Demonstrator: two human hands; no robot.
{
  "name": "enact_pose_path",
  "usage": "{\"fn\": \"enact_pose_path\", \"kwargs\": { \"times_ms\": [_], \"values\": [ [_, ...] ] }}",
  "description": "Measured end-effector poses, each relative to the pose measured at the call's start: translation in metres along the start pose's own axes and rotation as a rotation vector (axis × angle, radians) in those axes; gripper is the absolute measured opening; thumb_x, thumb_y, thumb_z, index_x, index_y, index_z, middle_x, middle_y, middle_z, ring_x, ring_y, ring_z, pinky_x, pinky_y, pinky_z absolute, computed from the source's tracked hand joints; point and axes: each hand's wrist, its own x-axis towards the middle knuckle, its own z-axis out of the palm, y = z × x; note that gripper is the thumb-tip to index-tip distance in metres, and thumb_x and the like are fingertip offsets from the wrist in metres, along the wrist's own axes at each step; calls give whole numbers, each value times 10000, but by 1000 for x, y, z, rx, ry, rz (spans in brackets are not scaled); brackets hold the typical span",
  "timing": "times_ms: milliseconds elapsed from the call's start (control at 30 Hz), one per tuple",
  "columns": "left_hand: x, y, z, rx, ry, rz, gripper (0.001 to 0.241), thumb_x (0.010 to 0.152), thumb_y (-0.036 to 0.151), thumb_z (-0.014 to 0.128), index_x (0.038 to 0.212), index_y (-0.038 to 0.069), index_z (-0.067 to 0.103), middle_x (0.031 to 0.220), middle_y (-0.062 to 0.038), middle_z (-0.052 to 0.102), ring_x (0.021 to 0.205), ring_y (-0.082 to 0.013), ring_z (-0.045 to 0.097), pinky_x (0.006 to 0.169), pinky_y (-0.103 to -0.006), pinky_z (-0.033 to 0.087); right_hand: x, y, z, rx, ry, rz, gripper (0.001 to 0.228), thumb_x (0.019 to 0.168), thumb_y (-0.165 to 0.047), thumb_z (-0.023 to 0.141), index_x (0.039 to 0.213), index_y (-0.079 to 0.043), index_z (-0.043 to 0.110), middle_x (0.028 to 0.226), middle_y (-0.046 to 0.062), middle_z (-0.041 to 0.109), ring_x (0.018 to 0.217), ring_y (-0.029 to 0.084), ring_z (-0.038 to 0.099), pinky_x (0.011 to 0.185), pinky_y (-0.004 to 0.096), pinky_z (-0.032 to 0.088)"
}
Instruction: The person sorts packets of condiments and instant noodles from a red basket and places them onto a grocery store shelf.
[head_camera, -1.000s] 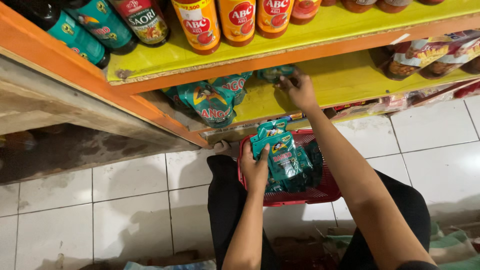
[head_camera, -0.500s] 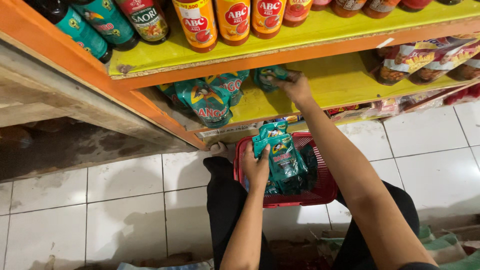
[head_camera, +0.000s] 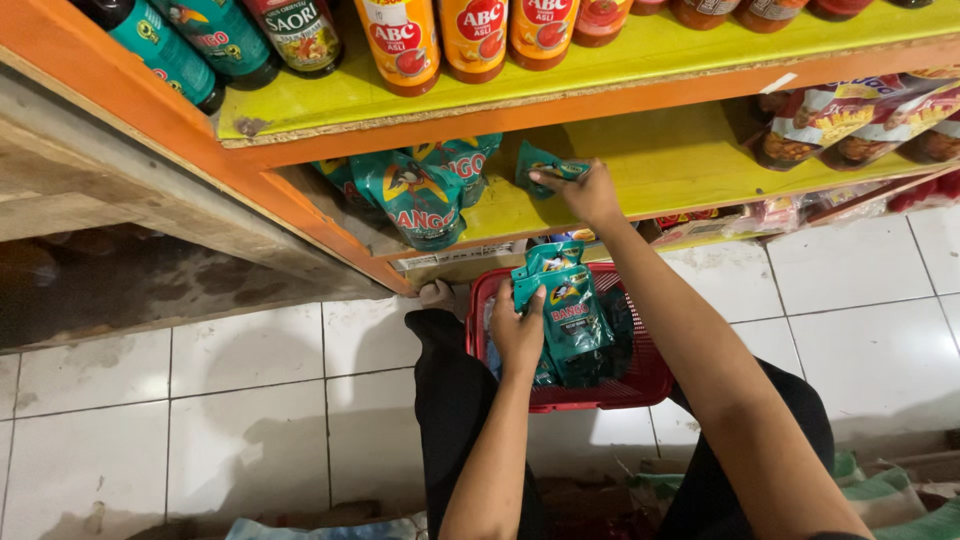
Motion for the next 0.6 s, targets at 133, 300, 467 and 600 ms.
{"fn": "enact_pose_path", "kwargs": {
  "times_ms": [133, 300, 467, 600],
  "values": [
    [0, 3, -1, 9, 16, -1, 220, 942, 131, 731, 1118, 35, 641, 1006, -73, 760, 928, -153, 712, 839, -308, 534, -1, 3, -9, -65, -86, -93, 322, 838, -292, 872, 1040, -47, 814, 902, 88, 805, 771, 105, 712, 765, 284, 564],
    [0, 3, -2, -43, 5, -26, 225, 951, 124, 715, 1141, 31, 637, 1027, -73, 759, 941, -146, 710, 857, -302, 532, -7, 3, -20, -233, -70, -120, 424, 740, -274, 958, 985, 9, 761, 928, 128, 779, 780, 146, 721, 748, 310, 560],
    [1, 5, 0, -85, 13, -2, 232, 942, 106, 716, 1143, 25, 637, 1042, -81, 759, 961, -145, 706, 872, -302, 526, -12, 25, -4, 40, 17, -115, 418, 772, -259, 899, 1078, -17, 750, 972, 97, 801, 825, 150, 741, 766, 306, 598],
    [0, 8, -1, 12, 20, 0, 215, 935, 104, 725, 1118, 22, 649, 1022, -86, 763, 946, -149, 714, 865, -302, 528, 3, 34, 9, -103, 83, -189, 428, 814, -214, 915, 1093, 15, 684, 962, 128, 768, 848, 174, 759, 744, 330, 592]
  ]
}}
